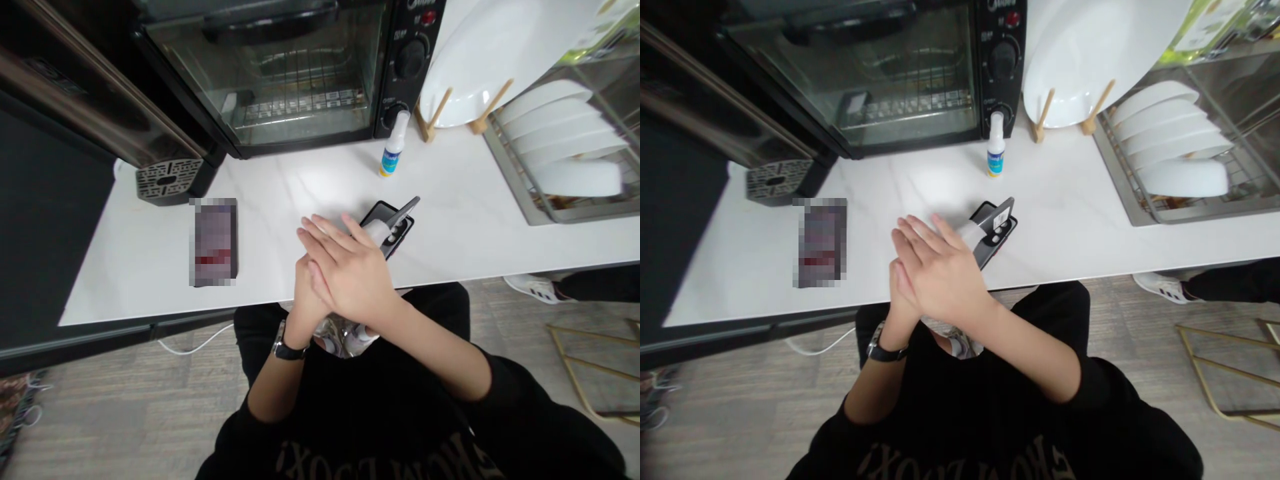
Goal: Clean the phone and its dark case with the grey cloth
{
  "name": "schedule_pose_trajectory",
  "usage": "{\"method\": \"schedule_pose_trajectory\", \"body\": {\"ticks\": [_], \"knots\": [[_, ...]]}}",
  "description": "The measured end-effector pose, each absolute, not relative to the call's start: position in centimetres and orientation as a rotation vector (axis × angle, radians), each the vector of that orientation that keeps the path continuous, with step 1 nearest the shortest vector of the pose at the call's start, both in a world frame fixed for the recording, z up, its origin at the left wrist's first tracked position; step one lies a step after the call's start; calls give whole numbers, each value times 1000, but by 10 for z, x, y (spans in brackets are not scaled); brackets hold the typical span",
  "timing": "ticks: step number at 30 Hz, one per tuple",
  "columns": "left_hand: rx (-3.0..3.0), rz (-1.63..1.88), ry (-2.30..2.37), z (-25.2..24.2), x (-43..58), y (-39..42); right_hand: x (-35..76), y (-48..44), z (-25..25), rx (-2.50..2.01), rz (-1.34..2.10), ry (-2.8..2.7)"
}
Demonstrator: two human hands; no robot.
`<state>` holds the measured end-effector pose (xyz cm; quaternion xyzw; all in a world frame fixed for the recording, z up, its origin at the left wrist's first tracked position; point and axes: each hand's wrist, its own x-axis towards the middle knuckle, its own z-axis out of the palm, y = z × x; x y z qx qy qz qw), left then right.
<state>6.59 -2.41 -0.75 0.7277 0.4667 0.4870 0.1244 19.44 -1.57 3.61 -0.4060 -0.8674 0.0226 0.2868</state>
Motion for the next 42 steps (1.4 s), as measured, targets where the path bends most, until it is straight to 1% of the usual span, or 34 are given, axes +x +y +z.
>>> {"method": "schedule_pose_trajectory", "body": {"ticks": [3, 7, 10, 14, 17, 20, 26, 29, 31, 34, 37, 39, 42], "knots": [[2119, 1388, 1310, -7, 66, -24, 204, -7, 35, -1071, 69, -2315], [2018, 1255, 1270, 7, 74, -25, 256, 31, 36, -1315, 65, -2171], [1973, 1232, 1265, 12, 76, -26, 272, 44, 36, -1373, 23, -2129], [2058, 1279, 1301, 3, 73, -25, 233, 18, 34, -1248, -104, -2213], [2162, 1390, 1385, -10, 67, -23, 195, -13, 35, -1107, -76, -2324], [2209, 1354, 1411, -13, 66, -23, 191, -19, 35, -1084, -42, -2342], [1993, 1220, 1264, 9, 75, -26, 259, 36, 32, -1372, 29, -2112], [1956, 1223, 1285, 13, 76, -26, 260, 43, 34, -1459, 19, -2049], [1971, 1227, 1324, 9, 73, -25, 240, 30, 35, -1405, 4, -2103], [2094, 1345, 1357, -5, 69, -24, 206, -1, 34, -1168, 18, -2260], [2188, 1463, 1274, -12, 67, -25, 199, -15, 32, -1009, 0, -2287], [2181, 1480, 1199, -7, 69, -26, 212, -9, 32, -1028, -41, -2207], [2103, 1499, 1166, 13, 73, -30, 240, 10, 37, -1057, -121, -2016]]}}
